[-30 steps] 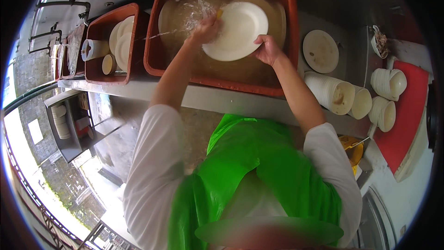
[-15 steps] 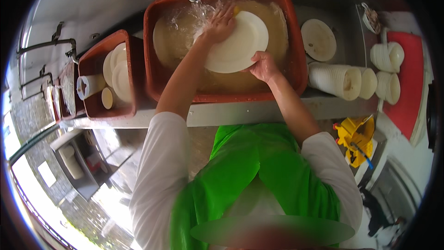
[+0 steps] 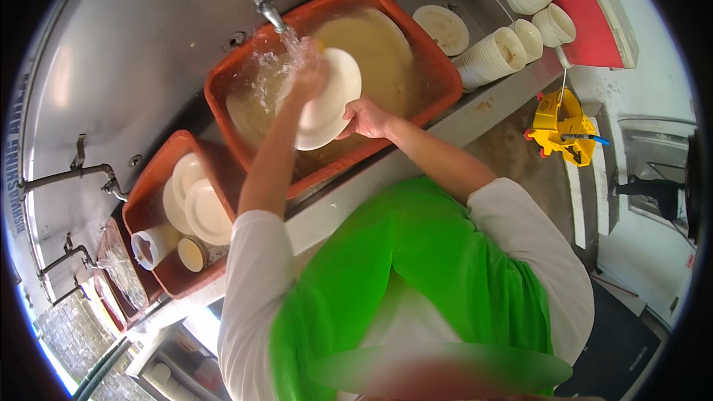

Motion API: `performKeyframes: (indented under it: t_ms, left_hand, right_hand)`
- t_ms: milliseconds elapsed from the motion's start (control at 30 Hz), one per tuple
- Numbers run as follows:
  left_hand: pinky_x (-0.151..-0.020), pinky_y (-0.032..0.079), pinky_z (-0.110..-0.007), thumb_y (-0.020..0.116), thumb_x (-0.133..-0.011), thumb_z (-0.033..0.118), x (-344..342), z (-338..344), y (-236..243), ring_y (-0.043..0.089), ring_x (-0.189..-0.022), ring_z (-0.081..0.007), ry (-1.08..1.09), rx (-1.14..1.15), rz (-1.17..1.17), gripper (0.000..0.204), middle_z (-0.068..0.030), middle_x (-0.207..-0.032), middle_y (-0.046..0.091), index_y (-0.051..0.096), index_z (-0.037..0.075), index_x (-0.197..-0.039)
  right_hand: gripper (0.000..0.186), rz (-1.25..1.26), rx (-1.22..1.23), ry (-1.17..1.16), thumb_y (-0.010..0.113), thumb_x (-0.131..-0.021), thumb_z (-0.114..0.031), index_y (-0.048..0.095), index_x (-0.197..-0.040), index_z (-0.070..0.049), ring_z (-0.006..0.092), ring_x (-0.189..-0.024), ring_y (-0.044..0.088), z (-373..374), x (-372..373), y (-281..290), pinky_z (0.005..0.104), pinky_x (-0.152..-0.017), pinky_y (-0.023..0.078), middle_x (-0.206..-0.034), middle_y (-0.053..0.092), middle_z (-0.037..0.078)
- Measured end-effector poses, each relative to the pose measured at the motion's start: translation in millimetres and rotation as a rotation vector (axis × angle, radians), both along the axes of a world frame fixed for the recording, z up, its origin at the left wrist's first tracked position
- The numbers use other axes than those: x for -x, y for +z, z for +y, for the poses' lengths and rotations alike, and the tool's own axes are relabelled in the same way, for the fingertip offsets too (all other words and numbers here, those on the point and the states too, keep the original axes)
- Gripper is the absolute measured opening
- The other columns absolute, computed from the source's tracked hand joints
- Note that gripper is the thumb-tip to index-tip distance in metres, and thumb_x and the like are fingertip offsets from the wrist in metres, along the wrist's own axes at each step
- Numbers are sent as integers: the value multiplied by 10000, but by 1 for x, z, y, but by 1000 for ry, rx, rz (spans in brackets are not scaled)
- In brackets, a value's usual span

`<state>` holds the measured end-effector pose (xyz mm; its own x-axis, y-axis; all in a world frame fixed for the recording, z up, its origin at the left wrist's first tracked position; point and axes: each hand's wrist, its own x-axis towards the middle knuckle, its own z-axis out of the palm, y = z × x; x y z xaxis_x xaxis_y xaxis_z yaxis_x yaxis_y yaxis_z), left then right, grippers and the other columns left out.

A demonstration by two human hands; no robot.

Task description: The person washes white plates and bowls in a three-basin sink using a yellow sponge and running water. They scrub each item, rinse it, and place it into a red tray. The person repeats this process for multiple items throughout the clip.

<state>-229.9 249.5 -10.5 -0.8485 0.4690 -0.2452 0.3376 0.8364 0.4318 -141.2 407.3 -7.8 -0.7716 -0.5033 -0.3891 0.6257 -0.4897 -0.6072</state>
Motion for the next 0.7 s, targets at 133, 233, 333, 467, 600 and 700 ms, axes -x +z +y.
performKeyframes:
  t_ms: [133, 233, 333, 467, 600, 700]
  left_hand:
    - [-1235, 87, -505, 226, -1070, 352, -3, 43, 5, 126, -1541, -314, -186, -583, -116, 589, -146, -1666, 156, 162, 118, -1607]
    - [-1223, 189, -387, 350, -1056, 455, -30, 5, -12, 205, -1515, -315, -58, -381, 160, 690, -164, -1629, 253, 195, 30, -1577]
    - [-1139, 369, -410, 475, -1048, 403, 0, -38, -47, 429, -1395, -308, 388, -951, -288, 644, -211, -1512, 426, 349, -44, -1494]
    - [-1150, 353, -439, 389, -1020, 600, -3, -58, -1, 437, -1391, -290, 500, -1368, -1031, 782, -190, -1507, 444, 344, -5, -1514]
    - [-1191, 258, -521, 305, -872, 856, -50, -45, 31, 367, -1446, -290, 771, -1570, -1379, 1061, -141, -1554, 404, 271, 51, -1563]
    - [-1165, 314, -509, 385, -850, 853, -43, -18, -25, 428, -1397, -332, 609, -1545, -1389, 1064, -182, -1510, 446, 356, 26, -1520]
  right_hand:
    - [435, 71, -33, -209, 521, -817, -77, 529, -1230, 58, 369, -1077, 626, 30, 37, -16, 583, -853, 592, -1179, 616, 185]
    - [556, 82, -32, -252, 536, -820, -132, 484, -1335, 71, 383, -1162, 595, 82, 32, -7, 565, -871, 570, -1291, 584, 203]
    - [613, 9, -13, -108, 555, -829, -140, 444, -1393, 75, 359, -1233, 567, 102, 12, 7, 520, -929, 546, -1399, 534, 197]
    - [536, 59, -413, -150, 648, -892, -64, 464, -1385, 34, 253, -1223, 563, 108, 28, -9, 390, -1049, 447, -1326, 584, 138]
    - [489, 241, -749, -346, 672, -891, -53, 499, -1347, -13, 212, -1160, 559, 116, 81, -53, 352, -1036, 414, -1258, 610, 115]
    - [429, 355, -764, -266, 678, -896, -75, 520, -1293, -37, 195, -1121, 559, 60, 86, -48, 328, -1001, 417, -1193, 624, 95]
